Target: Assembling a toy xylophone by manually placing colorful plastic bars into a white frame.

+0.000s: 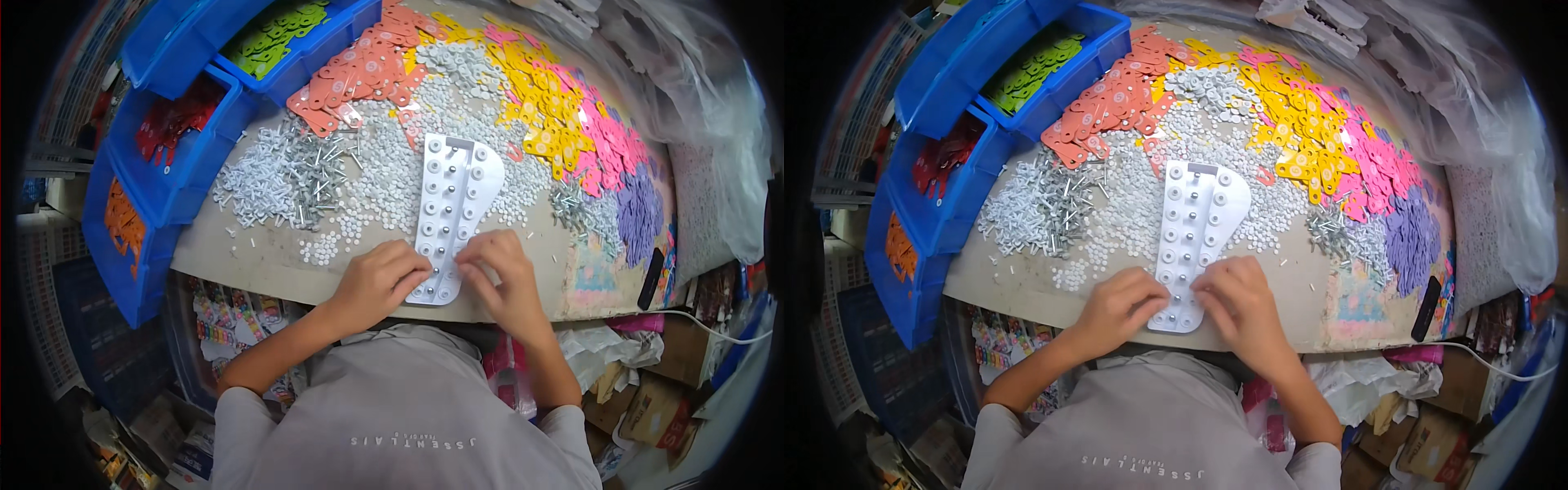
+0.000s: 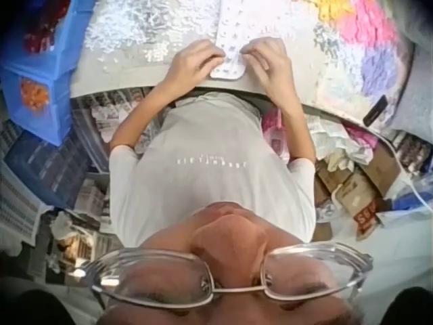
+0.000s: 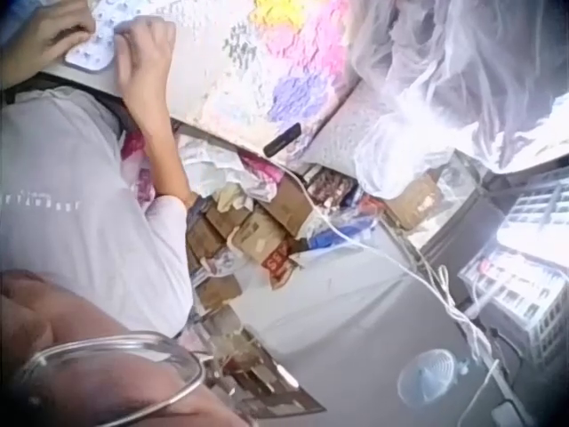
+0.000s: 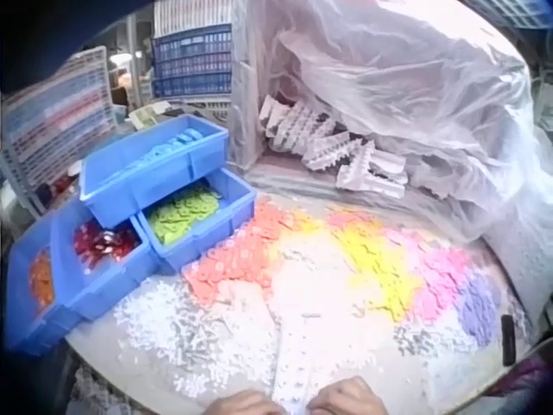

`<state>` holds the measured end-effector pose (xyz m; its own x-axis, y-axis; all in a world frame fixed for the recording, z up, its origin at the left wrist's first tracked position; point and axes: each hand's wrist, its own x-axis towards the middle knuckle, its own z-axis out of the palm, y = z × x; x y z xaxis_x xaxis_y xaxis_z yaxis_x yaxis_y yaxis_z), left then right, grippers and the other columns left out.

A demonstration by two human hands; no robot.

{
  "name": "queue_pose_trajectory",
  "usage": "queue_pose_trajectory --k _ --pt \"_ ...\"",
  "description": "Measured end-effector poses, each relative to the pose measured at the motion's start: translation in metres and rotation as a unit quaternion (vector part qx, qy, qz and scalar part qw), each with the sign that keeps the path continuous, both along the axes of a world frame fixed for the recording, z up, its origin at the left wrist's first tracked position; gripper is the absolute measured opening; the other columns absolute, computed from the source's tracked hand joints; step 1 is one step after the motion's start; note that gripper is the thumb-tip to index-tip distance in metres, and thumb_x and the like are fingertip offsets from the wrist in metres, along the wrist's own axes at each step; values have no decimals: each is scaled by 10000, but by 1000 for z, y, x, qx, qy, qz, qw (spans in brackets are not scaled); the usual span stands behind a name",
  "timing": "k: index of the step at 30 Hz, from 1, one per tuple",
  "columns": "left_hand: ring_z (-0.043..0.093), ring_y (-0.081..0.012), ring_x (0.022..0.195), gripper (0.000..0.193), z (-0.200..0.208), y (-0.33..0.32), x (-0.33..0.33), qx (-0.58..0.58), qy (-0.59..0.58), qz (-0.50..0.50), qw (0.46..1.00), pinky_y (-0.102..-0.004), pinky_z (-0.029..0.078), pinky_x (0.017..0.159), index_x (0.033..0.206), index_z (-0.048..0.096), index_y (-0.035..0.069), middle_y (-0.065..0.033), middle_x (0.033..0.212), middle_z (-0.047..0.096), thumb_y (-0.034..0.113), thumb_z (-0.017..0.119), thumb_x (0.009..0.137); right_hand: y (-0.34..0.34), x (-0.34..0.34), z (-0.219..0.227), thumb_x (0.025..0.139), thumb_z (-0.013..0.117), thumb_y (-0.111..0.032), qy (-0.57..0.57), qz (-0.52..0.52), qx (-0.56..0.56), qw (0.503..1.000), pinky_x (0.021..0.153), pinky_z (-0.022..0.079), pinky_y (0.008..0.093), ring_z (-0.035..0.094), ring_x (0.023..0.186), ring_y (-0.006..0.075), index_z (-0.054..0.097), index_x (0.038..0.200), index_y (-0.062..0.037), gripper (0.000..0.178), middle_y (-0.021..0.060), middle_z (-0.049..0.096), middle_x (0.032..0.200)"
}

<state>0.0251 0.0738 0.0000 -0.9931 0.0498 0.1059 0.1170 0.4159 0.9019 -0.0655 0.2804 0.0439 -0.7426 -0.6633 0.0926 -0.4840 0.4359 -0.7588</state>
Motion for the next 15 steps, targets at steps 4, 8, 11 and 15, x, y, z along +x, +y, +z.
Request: queue_pose_trajectory --k 4,8,11,15 --pt "601 -244 663 126 -7 3 0 -32 36 25 999 -333 481 570 935 701 39 -70 819 630 80 776 841 6 18 -8 834 709 26 -76 -30 2 997 875 470 372 598 972 275 697 931 -9 104 95 679 955" --pt "609 -241 685 156 -10 -1 -3 -116 155 4 981 -349 492 577 928 703 39 -61 808 631 85 798 813 7 25 -18 843 706 28 -63 -29 8 998 858 483 369 602 948 278 680 941 0 106 112 666 957" --pt "610 -245 690 176 -13 -2 -2 -179 216 -11 960 -358 496 572 914 703 39 -56 808 633 82 812 783 5 30 -25 853 699 32 -62 -71 6 996 817 500 352 609 913 278 642 948 10 113 119 644 934" --pt "607 -256 701 168 -15 0 -3 -137 204 0 969 -363 488 580 907 703 39 -54 803 630 69 805 777 4 36 -33 866 688 37 -28 -65 -23 997 775 506 327 620 863 257 609 945 13 114 120 625 920"
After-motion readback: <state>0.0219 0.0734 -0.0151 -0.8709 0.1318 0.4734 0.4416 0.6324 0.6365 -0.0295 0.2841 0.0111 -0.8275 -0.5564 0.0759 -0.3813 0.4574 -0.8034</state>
